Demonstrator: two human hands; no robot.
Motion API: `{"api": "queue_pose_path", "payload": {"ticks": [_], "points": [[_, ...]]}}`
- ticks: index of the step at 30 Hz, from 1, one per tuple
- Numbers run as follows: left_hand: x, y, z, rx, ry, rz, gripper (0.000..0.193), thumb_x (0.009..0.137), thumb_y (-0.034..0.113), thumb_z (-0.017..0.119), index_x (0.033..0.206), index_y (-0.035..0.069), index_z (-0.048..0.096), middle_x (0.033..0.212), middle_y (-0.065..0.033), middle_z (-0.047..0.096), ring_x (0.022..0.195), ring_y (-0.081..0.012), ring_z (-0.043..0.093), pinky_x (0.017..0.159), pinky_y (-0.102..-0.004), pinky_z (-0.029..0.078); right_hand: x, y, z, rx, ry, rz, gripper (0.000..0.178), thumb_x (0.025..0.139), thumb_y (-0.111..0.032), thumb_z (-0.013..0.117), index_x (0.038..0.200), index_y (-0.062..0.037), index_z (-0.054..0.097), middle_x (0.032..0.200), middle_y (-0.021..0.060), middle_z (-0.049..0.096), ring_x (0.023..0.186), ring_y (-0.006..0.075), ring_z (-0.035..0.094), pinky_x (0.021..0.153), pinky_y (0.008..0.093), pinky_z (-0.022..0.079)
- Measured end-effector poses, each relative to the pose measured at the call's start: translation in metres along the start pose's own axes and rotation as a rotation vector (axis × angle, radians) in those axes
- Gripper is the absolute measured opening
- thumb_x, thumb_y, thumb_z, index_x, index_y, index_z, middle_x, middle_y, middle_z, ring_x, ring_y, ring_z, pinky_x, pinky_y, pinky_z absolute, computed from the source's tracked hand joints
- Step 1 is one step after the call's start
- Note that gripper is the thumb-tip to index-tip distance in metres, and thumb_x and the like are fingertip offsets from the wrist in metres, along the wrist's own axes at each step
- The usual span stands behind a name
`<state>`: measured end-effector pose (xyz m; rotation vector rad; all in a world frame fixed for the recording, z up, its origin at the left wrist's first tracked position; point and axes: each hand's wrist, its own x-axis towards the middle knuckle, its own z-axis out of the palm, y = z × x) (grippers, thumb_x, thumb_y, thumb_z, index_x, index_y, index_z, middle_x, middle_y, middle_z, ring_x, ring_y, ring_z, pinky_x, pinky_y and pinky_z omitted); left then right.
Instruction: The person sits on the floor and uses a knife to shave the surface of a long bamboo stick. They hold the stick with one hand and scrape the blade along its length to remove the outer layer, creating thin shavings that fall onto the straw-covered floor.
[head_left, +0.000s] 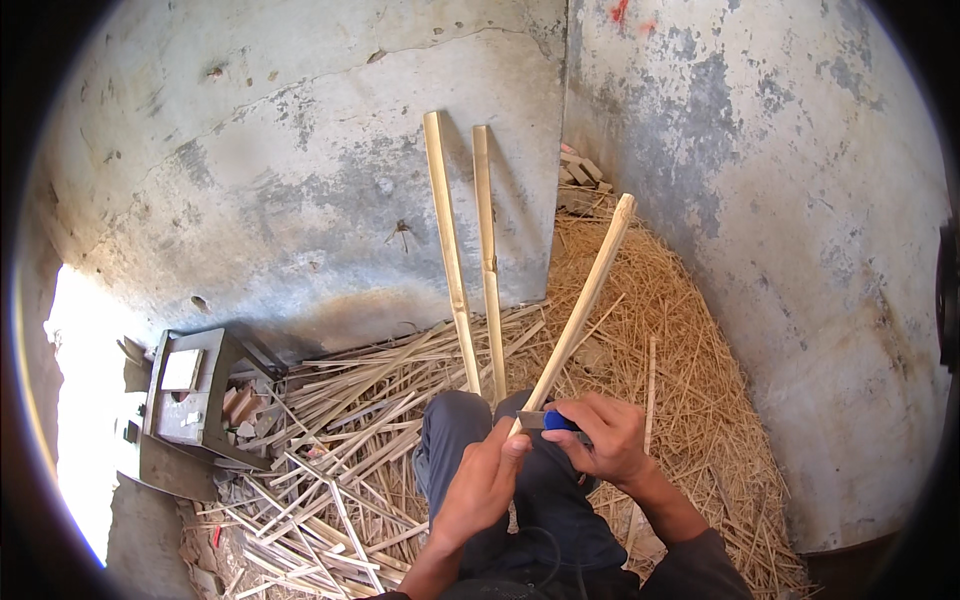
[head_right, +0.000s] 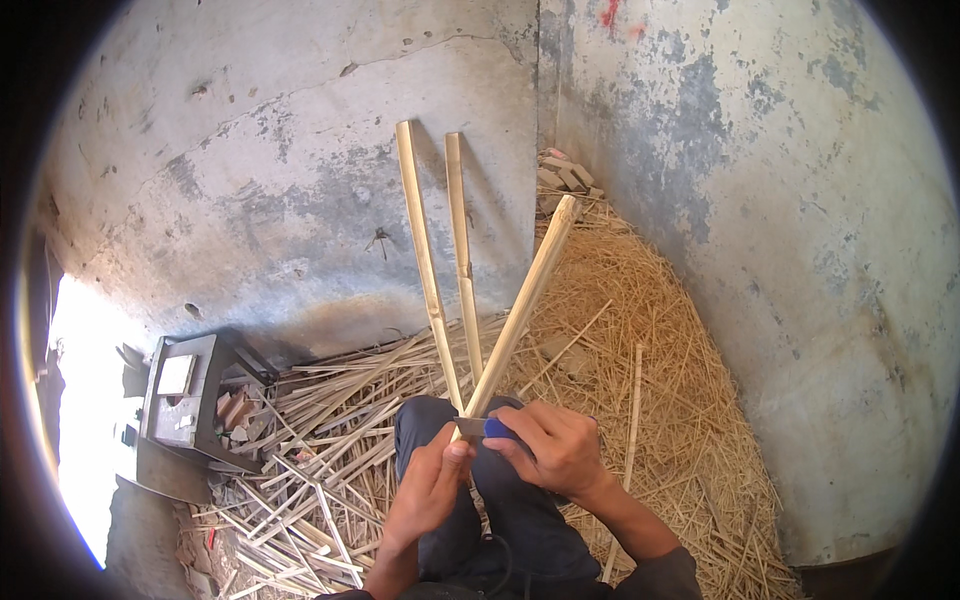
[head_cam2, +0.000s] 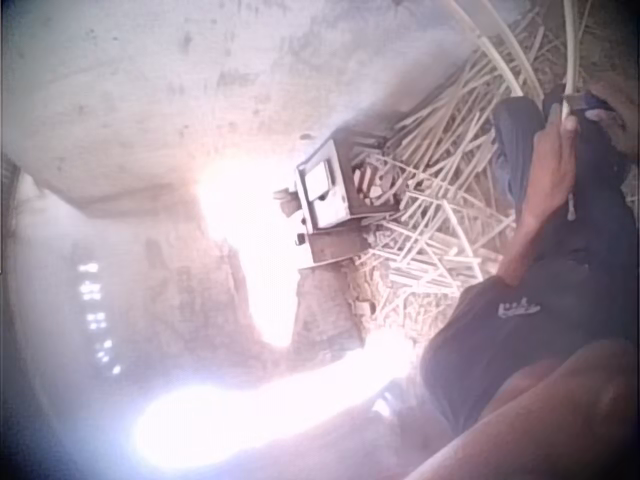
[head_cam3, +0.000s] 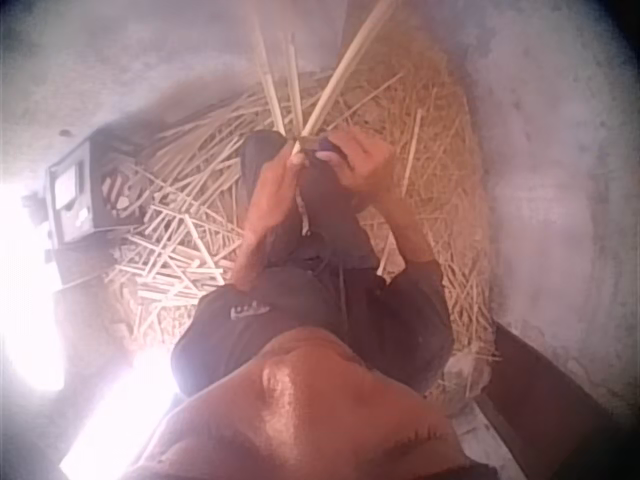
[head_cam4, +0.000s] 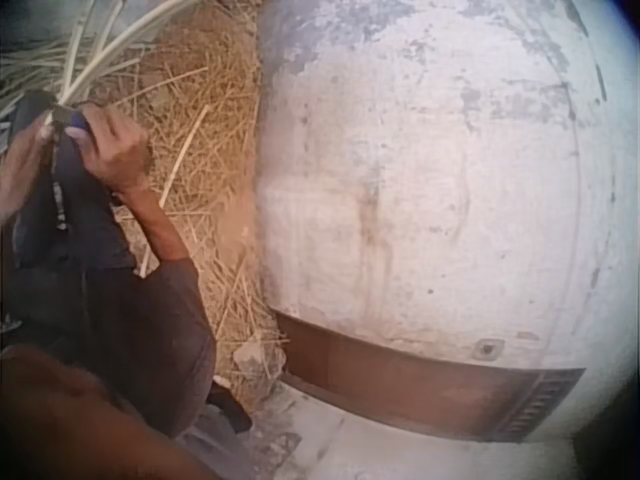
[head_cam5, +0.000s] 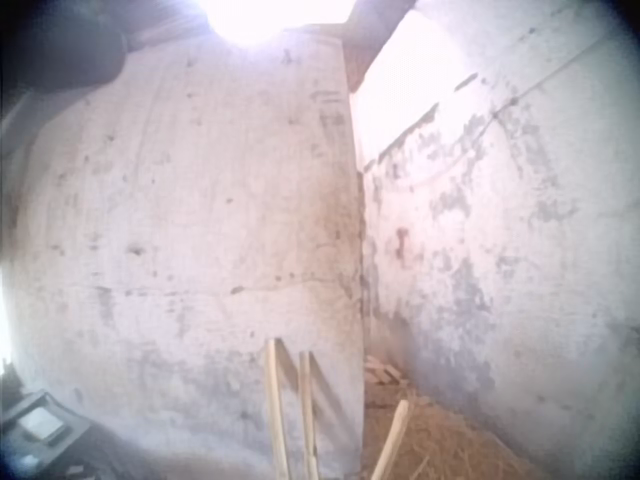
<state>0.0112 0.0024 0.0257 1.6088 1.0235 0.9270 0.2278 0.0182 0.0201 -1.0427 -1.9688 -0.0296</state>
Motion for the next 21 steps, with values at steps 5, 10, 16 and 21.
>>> {"api": "queue_pose_path", "payload": {"ticks": [5,10,16,21], "points": [[0.002,0.002,0.004,0.104,0.058,0.015,0.031,0.119,0.03,0.049,0.111,0.0,0.054,0.074,-0.0284,0.059,0.073,-0.0546,0.06,0.061,-0.0535,0.044,0.004,-0.006,0.003,-0.024,-0.01,-0.008,0.029,0.095,-0.033,0.082,0.109,-0.0088,0.077,0.077,0.0046,0.066,0.063,0.0236,0.067,0.055,0.0366,0.052],[0.002,0.006,0.006,0.166,0.119,0.012,0.027,0.118,0.026,0.05,0.112,0.0,0.054,0.077,-0.0302,0.062,0.077,-0.0569,0.061,0.062,-0.0586,0.043,0.007,-0.01,0.003,-0.053,0.006,0.004,0.028,0.094,-0.033,0.083,0.108,-0.009,0.077,0.076,0.0038,0.066,0.061,0.0233,0.067,0.054,0.0359,0.051],[0.003,0.003,0.008,0.208,0.152,0.002,0.025,0.118,0.024,0.051,0.108,0.001,0.054,0.073,-0.0303,0.06,0.073,-0.0571,0.061,0.061,-0.0603,0.042,0.01,-0.012,0.002,-0.082,0.011,0.02,0.029,0.094,-0.034,0.084,0.107,-0.009,0.078,0.076,0.0039,0.068,0.061,0.0237,0.067,0.053,0.0363,0.051],[-0.003,-0.001,0.009,0.264,0.141,-0.022,0.026,0.118,0.025,0.051,0.106,0.002,0.053,0.069,-0.0297,0.059,0.07,-0.0567,0.061,0.059,-0.0612,0.041,0.013,0.001,-0.001,-0.134,0.084,0.11,0.029,0.093,-0.037,0.084,0.103,-0.0098,0.079,0.075,0.0047,0.068,0.059,0.0246,0.067,0.053,0.0368,0.051]]}}
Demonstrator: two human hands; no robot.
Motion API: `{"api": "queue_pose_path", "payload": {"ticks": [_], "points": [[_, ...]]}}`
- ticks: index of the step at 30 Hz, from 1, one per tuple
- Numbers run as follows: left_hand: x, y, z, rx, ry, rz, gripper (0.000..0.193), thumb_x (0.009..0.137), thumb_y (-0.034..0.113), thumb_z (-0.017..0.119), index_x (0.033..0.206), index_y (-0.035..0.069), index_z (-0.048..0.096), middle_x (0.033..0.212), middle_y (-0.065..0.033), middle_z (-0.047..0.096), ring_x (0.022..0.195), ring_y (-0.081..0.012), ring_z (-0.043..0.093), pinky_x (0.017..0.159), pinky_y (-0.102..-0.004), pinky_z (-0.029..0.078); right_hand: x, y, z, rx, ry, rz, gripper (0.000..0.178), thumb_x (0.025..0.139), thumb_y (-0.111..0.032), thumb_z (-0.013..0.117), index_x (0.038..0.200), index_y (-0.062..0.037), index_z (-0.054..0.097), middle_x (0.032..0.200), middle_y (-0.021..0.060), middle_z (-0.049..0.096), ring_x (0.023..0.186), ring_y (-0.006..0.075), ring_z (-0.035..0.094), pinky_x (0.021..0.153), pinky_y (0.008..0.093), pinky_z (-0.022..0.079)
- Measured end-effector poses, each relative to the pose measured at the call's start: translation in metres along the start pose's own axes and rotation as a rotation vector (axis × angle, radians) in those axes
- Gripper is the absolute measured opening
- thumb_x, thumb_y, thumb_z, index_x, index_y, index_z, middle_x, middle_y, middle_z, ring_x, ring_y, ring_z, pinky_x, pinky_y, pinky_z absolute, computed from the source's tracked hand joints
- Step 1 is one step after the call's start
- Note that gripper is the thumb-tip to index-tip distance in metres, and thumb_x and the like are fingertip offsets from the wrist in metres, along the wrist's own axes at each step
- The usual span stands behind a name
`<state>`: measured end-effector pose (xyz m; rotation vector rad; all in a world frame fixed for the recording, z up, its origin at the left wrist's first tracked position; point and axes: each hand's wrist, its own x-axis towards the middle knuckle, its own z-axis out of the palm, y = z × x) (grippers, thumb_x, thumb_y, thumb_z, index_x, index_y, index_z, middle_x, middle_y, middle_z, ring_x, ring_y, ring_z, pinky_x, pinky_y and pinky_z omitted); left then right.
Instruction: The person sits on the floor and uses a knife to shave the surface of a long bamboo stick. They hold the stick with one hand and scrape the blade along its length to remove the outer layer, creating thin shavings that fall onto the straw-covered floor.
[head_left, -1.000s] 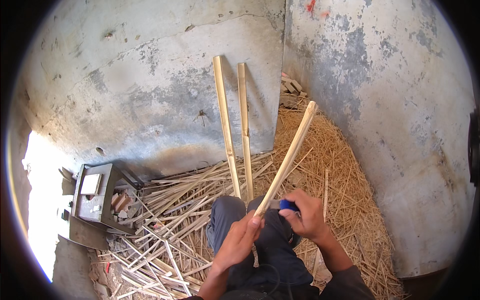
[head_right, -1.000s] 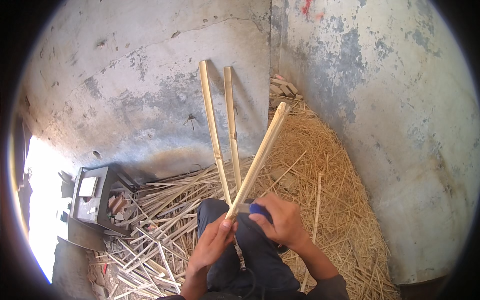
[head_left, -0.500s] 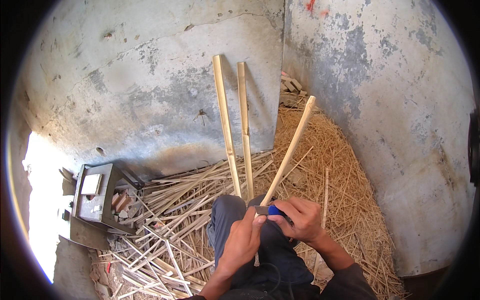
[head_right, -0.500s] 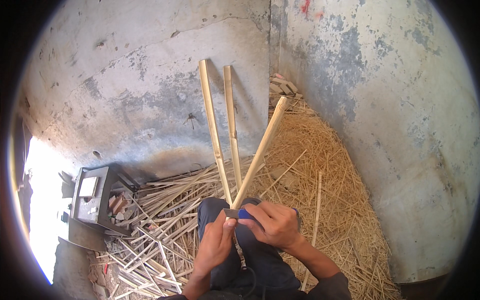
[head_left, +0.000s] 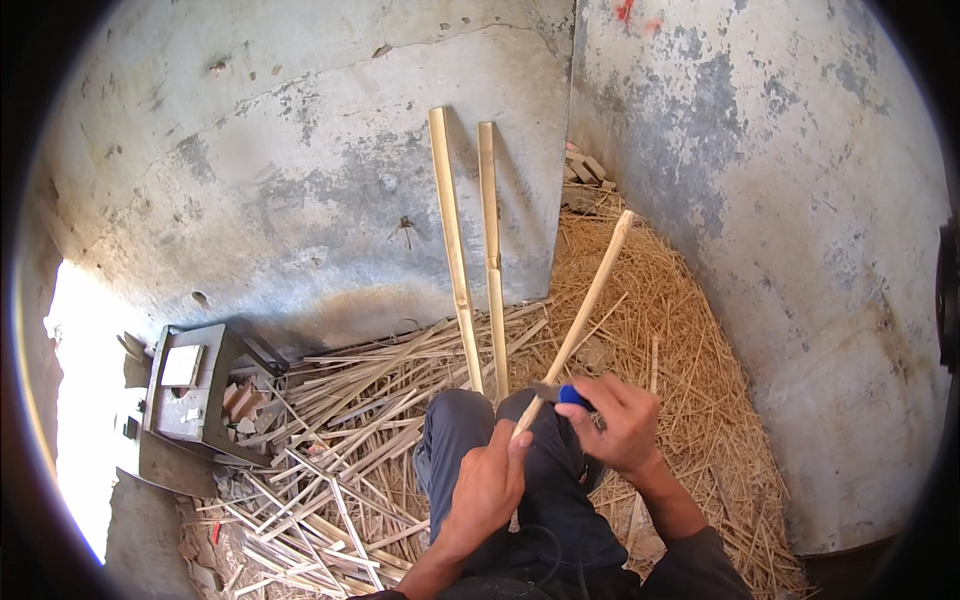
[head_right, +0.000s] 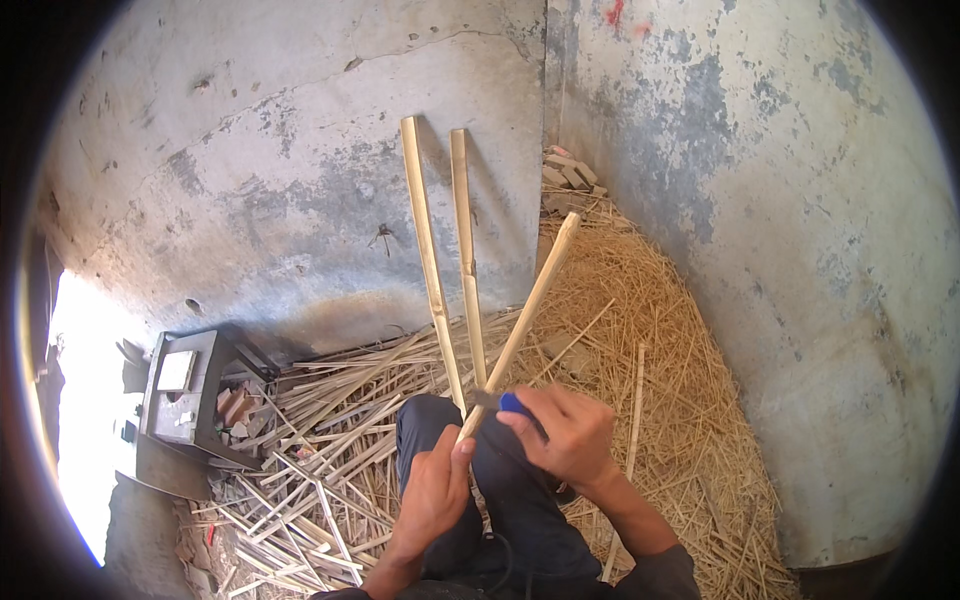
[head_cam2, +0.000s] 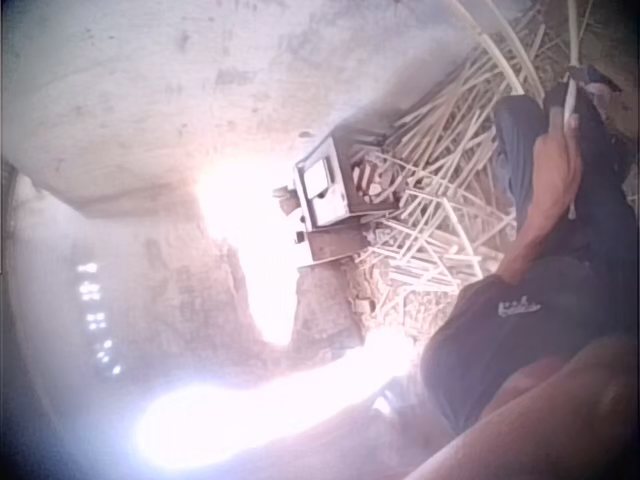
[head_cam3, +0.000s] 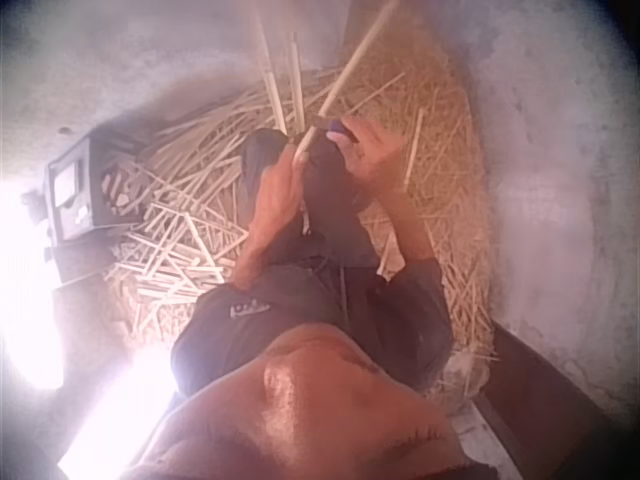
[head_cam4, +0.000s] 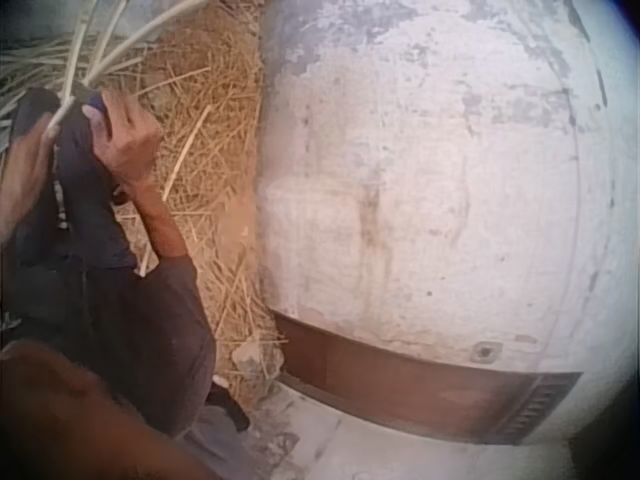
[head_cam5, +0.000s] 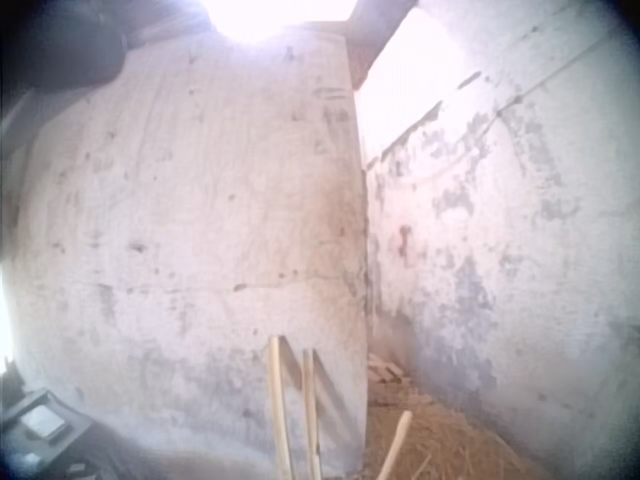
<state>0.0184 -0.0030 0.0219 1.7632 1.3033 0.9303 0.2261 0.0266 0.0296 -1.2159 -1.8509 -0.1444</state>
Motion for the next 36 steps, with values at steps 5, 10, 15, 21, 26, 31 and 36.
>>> {"api": "queue_pose_path", "payload": {"ticks": [5,10,15,21,26,31,36], "points": [[-0.004,-0.017,0.003,0.061,0.006,-0.008,0.026,0.118,0.026,0.051,0.107,0.003,0.054,0.068,-0.0288,0.061,0.069,-0.0552,0.062,0.059,-0.0615,0.042,0.002,0.01,0.005,0.006,-0.014,-0.045,0.029,0.095,-0.038,0.084,0.1,-0.0104,0.079,0.074,0.0044,0.068,0.059,0.0246,0.067,0.053,0.0368,0.05],[-0.005,-0.018,0.0,0.067,-0.003,-0.002,0.026,0.117,0.026,0.051,0.106,0.003,0.054,0.067,-0.0281,0.06,0.068,-0.0546,0.062,0.059,-0.0612,0.042,0.004,0.013,0.009,0.015,-0.006,-0.062,0.028,0.094,-0.038,0.085,0.099,-0.0113,0.079,0.074,0.0038,0.068,0.058,0.0241,0.066,0.052,0.0371,0.05],[-0.008,-0.027,0.001,0.109,0.027,-0.001,0.025,0.117,0.025,0.051,0.105,0.003,0.053,0.066,-0.0277,0.06,0.066,-0.054,0.062,0.058,-0.0609,0.042,0.004,0.019,0.016,-0.023,-0.016,-0.055,0.027,0.092,-0.037,0.086,0.099,-0.012,0.079,0.074,0.0037,0.068,0.058,0.0244,0.066,0.052,0.0375,0.05],[-0.012,-0.031,-0.003,0.13,0.024,0.0,0.025,0.116,0.025,0.052,0.104,0.003,0.054,0.067,-0.0274,0.061,0.066,-0.0538,0.063,0.058,-0.0613,0.044,0.005,0.028,0.024,0.004,0.033,-0.027,0.026,0.095,-0.036,0.084,0.101,-0.0107,0.079,0.079,0.0058,0.072,0.061,0.0259,0.069,0.053,0.0379,0.052],[-0.035,-0.051,0.005,0.177,-0.046,-0.039,0.024,0.116,0.025,0.054,0.103,0.005,0.054,0.068,-0.0279,0.063,0.066,-0.0539,0.063,0.058,-0.0631,0.045,0.027,0.086,0.019,-0.048,0.141,0.083,0.03,0.101,-0.038,0.078,0.103,-0.0078,0.08,0.092,0.0105,0.079,0.071,0.0283,0.076,0.06,0.037,0.057],[-0.04,-0.062,0.008,0.206,-0.034,-0.064,0.025,0.116,0.026,0.054,0.103,0.005,0.054,0.068,-0.0279,0.064,0.067,-0.0546,0.064,0.06,-0.0646,0.045,0.021,0.096,0.027,-0.097,0.121,0.131,0.033,0.102,-0.038,0.077,0.108,-0.0062,0.081,0.096,0.012,0.081,0.077,0.0293,0.079,0.067,0.0381,0.06],[-0.039,-0.063,0.004,0.168,-0.051,-0.089,0.027,0.117,0.028,0.052,0.103,0.005,0.055,0.07,-0.0276,0.064,0.069,-0.0536,0.064,0.062,-0.0629,0.046,0.021,0.092,0.038,-0.061,0.142,0.17,0.034,0.102,-0.037,0.077,0.109,-0.0046,0.08,0.098,0.0136,0.081,0.08,0.0295,0.079,0.068,0.0381,0.061]]}}
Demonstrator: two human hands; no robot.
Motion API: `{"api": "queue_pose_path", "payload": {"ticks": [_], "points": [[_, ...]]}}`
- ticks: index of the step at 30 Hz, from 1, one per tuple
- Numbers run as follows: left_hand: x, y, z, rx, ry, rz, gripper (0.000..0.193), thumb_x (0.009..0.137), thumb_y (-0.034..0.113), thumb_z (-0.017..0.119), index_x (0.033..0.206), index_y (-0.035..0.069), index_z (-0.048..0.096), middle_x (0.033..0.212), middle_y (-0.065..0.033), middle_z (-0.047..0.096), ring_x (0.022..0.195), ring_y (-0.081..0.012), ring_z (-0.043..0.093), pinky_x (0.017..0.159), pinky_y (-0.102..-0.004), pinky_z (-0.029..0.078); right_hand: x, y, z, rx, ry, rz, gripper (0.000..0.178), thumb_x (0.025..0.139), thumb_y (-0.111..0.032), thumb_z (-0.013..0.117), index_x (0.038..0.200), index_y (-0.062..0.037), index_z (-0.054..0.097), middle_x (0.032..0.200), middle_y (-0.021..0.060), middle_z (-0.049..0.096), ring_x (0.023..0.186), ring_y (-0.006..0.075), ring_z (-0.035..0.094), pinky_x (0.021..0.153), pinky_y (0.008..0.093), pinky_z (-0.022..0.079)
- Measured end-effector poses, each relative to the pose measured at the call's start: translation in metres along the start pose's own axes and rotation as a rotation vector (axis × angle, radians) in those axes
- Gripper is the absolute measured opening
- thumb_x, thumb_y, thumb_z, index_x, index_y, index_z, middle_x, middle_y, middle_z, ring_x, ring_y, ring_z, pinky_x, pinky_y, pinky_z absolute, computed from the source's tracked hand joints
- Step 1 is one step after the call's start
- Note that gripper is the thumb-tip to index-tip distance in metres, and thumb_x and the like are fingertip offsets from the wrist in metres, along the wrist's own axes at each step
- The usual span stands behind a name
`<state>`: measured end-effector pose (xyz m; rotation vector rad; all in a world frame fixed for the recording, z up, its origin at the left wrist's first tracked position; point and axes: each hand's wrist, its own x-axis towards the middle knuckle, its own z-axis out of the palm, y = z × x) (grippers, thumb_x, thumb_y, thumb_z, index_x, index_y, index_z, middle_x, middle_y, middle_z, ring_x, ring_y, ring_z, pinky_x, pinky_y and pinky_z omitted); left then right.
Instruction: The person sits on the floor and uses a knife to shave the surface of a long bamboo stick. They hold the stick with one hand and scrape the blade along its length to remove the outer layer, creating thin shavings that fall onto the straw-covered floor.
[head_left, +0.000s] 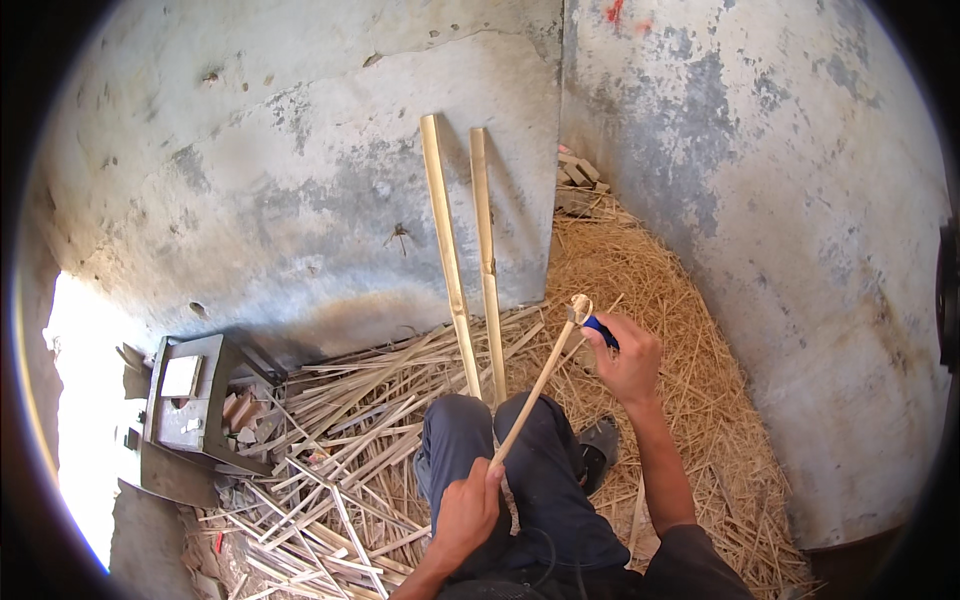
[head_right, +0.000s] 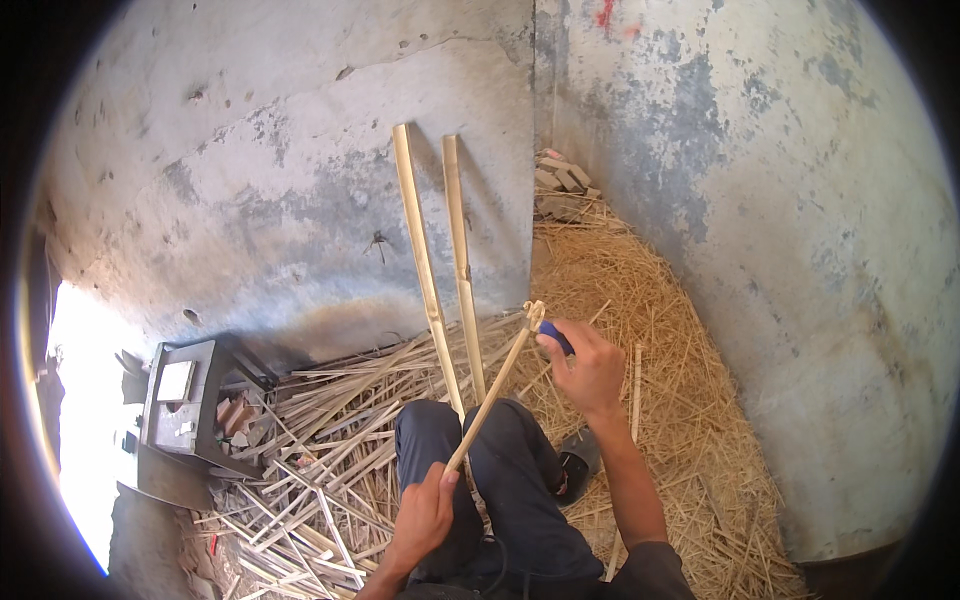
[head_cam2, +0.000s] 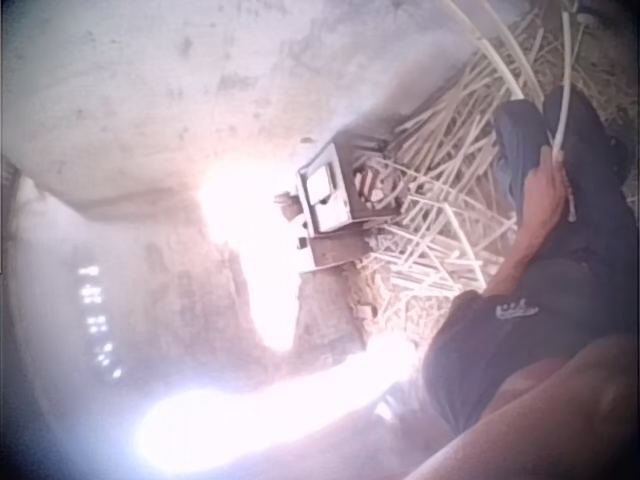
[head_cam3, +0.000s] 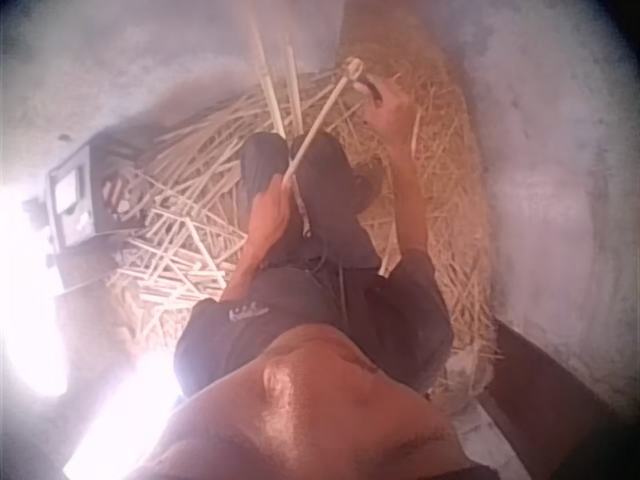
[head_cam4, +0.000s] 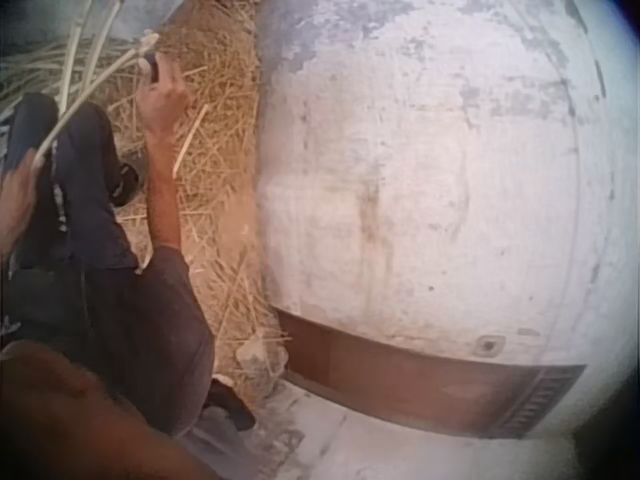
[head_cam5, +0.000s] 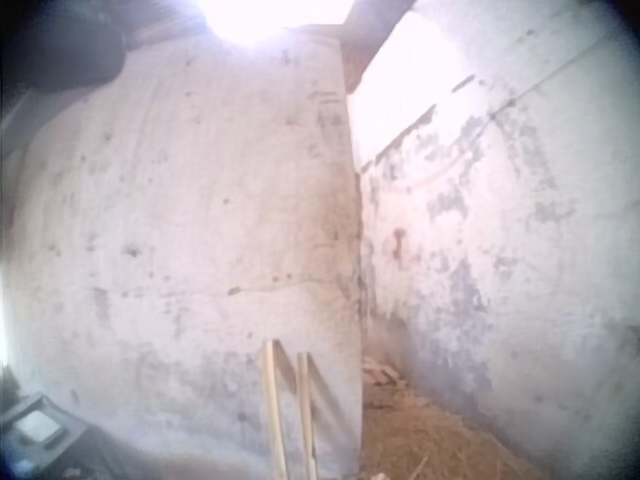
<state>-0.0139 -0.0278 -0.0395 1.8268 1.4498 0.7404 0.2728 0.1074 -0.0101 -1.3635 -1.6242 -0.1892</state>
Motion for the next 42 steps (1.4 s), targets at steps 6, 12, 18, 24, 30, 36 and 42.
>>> {"api": "queue_pose_path", "payload": {"ticks": [6,12,18,24,30,36,42], "points": [[0.002,-0.022,-0.01,-0.519,-0.181,-0.073,0.038,0.121,0.034,0.046,0.108,0.003,0.064,0.072,-0.0029,0.054,0.058,-0.0166,0.049,0.056,-0.0323,0.038,-0.007,0.004,0.002,0.325,-0.063,0.282,0.034,0.104,-0.033,0.076,0.111,0.0001,0.079,0.089,0.0093,0.077,0.071,0.0175,0.068,0.065,0.0324,0.052],[0.012,-0.009,-0.021,-0.72,-0.299,-0.153,0.032,0.118,0.029,0.057,0.122,0.0,0.071,0.08,0.0048,0.052,0.071,-0.0044,0.043,0.063,-0.0239,0.036,-0.007,-0.004,-0.009,0.574,-0.13,0.408,0.04,0.106,-0.036,0.074,0.11,0.0037,0.075,0.083,0.0036,0.07,0.072,0.0106,0.059,0.064,0.0296,0.046],[0.019,0.012,-0.016,-0.649,-0.138,-0.068,0.032,0.116,0.028,0.06,0.124,0.0,0.072,0.077,0.007,0.052,0.069,-0.0017,0.044,0.061,-0.0212,0.034,-0.042,-0.055,-0.022,0.304,-0.189,-0.084,0.034,0.096,-0.036,0.083,0.104,-0.0032,0.076,0.086,0.0124,0.074,0.072,0.0275,0.074,0.062,0.0366,0.056],[0.026,0.028,-0.015,-0.621,-0.03,-0.043,0.029,0.112,0.023,0.067,0.124,-0.002,0.073,0.08,0.0046,0.059,0.073,-0.0035,0.049,0.065,-0.023,0.039,-0.053,-0.073,-0.026,0.251,-0.276,-0.215,0.032,0.094,-0.037,0.084,0.105,-0.0077,0.077,0.081,0.0064,0.07,0.064,0.0253,0.07,0.057,0.0369,0.054],[0.027,0.033,-0.013,-0.542,0.068,-0.018,0.028,0.106,0.018,0.077,0.123,-0.004,0.074,0.084,-0.0057,0.073,0.078,-0.0059,0.06,0.07,-0.0273,0.05,-0.055,-0.077,-0.025,0.249,-0.271,-0.255,0.031,0.095,-0.037,0.084,0.106,-0.0094,0.078,0.078,0.004,0.068,0.062,0.0224,0.068,0.055,0.0356,0.052],[0.027,0.039,-0.011,-0.454,0.155,0.033,0.028,0.104,0.018,0.078,0.122,-0.004,0.074,0.084,-0.0142,0.075,0.073,-0.0093,0.065,0.068,-0.03,0.053,-0.051,-0.078,-0.026,0.256,-0.262,-0.232,0.03,0.095,-0.037,0.084,0.106,-0.0094,0.079,0.077,0.0045,0.069,0.06,0.0227,0.068,0.054,0.0357,0.052],[0.02,0.038,-0.011,-0.338,0.156,0.023,0.028,0.104,0.02,0.078,0.119,-0.003,0.074,0.073,-0.0138,0.069,0.062,-0.0121,0.06,0.06,-0.0319,0.049,-0.038,-0.064,-0.025,0.21,-0.131,-0.159,0.03,0.095,-0.036,0.084,0.104,-0.007,0.079,0.079,0.0075,0.073,0.061,0.0246,0.07,0.055,0.0364,0.053]]}}
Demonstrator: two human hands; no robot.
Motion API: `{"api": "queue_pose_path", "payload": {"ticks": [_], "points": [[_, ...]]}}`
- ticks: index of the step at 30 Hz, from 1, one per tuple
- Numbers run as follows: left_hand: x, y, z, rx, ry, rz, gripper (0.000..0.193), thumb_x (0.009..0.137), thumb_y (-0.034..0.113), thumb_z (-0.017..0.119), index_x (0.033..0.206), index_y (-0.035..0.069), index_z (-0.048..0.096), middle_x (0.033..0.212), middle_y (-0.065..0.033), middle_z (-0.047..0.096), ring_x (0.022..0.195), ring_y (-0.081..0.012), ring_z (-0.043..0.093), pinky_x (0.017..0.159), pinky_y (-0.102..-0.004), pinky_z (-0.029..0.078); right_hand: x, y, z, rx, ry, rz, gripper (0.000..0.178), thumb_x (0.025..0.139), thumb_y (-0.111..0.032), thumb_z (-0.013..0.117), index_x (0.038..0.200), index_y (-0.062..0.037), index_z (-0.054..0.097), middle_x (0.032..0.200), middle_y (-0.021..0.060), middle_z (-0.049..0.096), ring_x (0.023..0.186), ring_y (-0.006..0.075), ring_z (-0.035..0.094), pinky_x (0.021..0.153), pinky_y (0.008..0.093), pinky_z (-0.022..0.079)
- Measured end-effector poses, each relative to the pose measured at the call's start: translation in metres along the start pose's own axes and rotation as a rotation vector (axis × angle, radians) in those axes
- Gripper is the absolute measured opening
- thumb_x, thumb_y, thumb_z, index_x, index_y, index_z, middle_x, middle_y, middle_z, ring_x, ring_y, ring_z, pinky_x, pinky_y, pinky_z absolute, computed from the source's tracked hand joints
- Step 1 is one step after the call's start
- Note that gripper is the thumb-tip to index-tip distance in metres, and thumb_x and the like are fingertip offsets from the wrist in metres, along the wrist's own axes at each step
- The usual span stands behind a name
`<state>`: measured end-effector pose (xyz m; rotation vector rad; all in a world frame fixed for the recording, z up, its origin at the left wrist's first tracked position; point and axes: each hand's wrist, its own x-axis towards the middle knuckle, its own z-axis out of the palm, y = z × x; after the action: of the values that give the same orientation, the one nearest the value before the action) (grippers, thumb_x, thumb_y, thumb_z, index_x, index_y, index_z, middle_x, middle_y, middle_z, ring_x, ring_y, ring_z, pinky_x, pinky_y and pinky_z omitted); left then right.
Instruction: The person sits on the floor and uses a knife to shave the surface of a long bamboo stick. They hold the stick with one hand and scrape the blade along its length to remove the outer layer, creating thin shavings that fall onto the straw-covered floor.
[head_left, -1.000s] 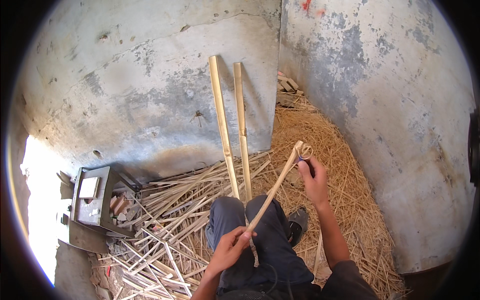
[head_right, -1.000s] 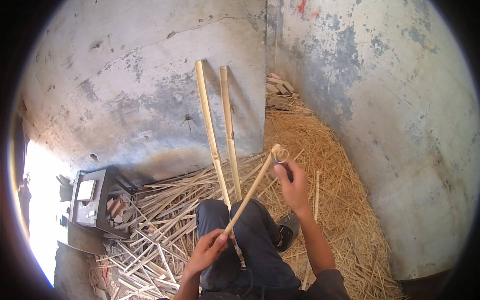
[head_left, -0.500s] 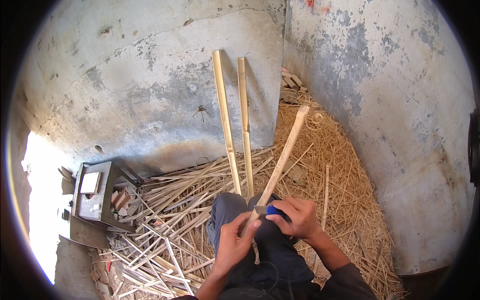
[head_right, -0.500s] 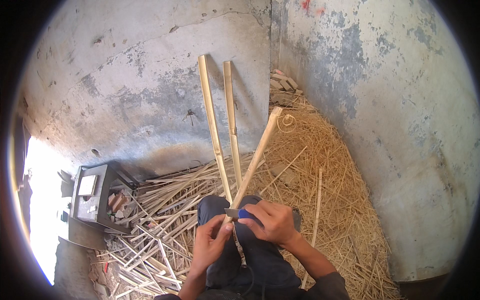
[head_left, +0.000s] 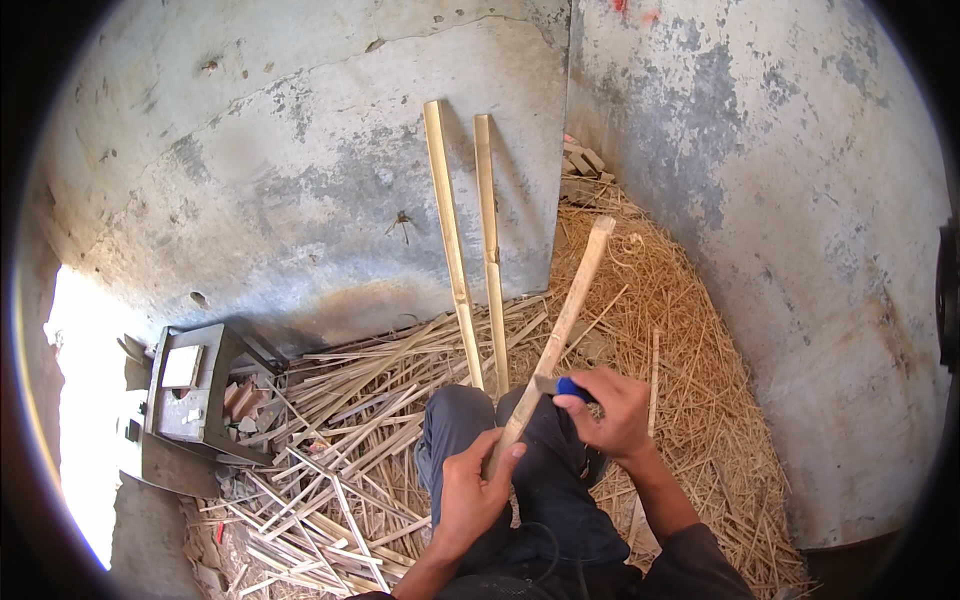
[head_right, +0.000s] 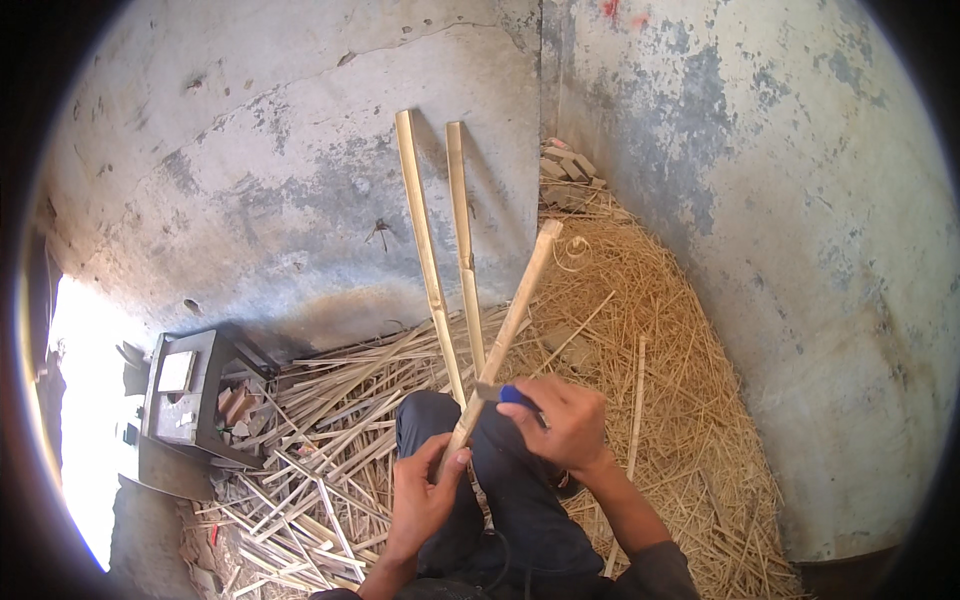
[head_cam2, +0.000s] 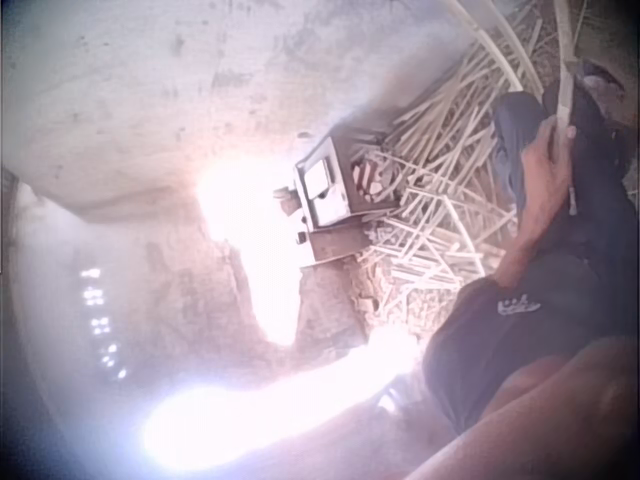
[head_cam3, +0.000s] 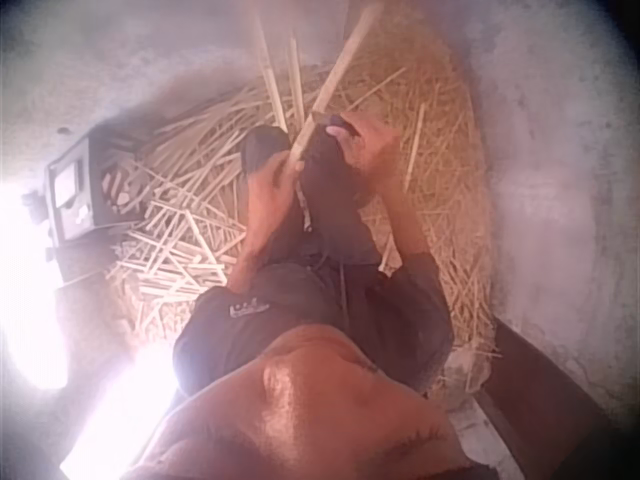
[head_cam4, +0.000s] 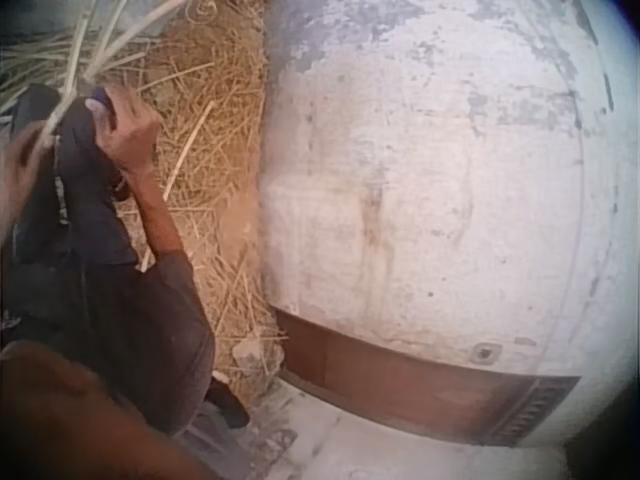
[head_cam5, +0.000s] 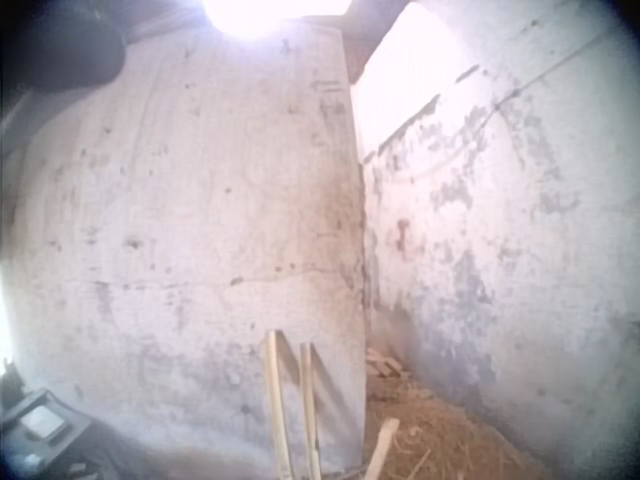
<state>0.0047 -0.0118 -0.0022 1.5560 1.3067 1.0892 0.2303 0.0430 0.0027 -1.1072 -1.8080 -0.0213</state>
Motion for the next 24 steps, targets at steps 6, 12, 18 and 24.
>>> {"api": "queue_pose_path", "payload": {"ticks": [6,12,18,24], "points": [[-0.005,-0.004,0.0,0.007,-0.007,-0.027,0.027,0.104,0.021,0.078,0.117,-0.002,0.074,0.07,-0.0131,0.067,0.057,-0.0142,0.058,0.057,-0.0331,0.047,0.011,0.014,-0.005,0.018,0.017,0.022,0.033,0.096,-0.035,0.084,0.102,-0.0036,0.08,0.083,0.0104,0.076,0.065,0.0272,0.074,0.058,0.0362,0.056],[-0.016,-0.009,-0.005,0.054,-0.053,-0.094,0.027,0.105,0.023,0.077,0.117,-0.002,0.075,0.07,-0.014,0.068,0.056,-0.018,0.061,0.056,-0.0343,0.047,0.029,0.053,-0.007,-0.016,0.082,0.089,0.034,0.098,-0.035,0.083,0.104,-0.0009,0.08,0.092,0.0142,0.08,0.076,0.0285,0.079,0.067,0.0361,0.061],[-0.027,-0.027,-0.004,0.088,-0.08,-0.107,0.027,0.105,0.024,0.077,0.116,-0.001,0.075,0.072,-0.0153,0.069,0.056,-0.0206,0.062,0.057,-0.0348,0.048,0.043,0.079,-0.012,-0.053,0.152,0.185,0.041,0.101,-0.036,0.08,0.106,0.004,0.079,0.091,0.0179,0.078,0.075,0.0271,0.076,0.07,0.0358,0.057],[-0.025,-0.03,-0.008,0.081,-0.079,-0.09,0.027,0.103,0.023,0.079,0.115,-0.001,0.074,0.073,-0.0163,0.071,0.058,-0.021,0.066,0.058,-0.034,0.049,0.036,0.083,-0.007,0.168,0.109,0.378,0.041,0.104,-0.038,0.076,0.107,0.0021,0.079,0.086,0.0084,0.075,0.069,0.0161,0.068,0.062,0.0297,0.051]]}}
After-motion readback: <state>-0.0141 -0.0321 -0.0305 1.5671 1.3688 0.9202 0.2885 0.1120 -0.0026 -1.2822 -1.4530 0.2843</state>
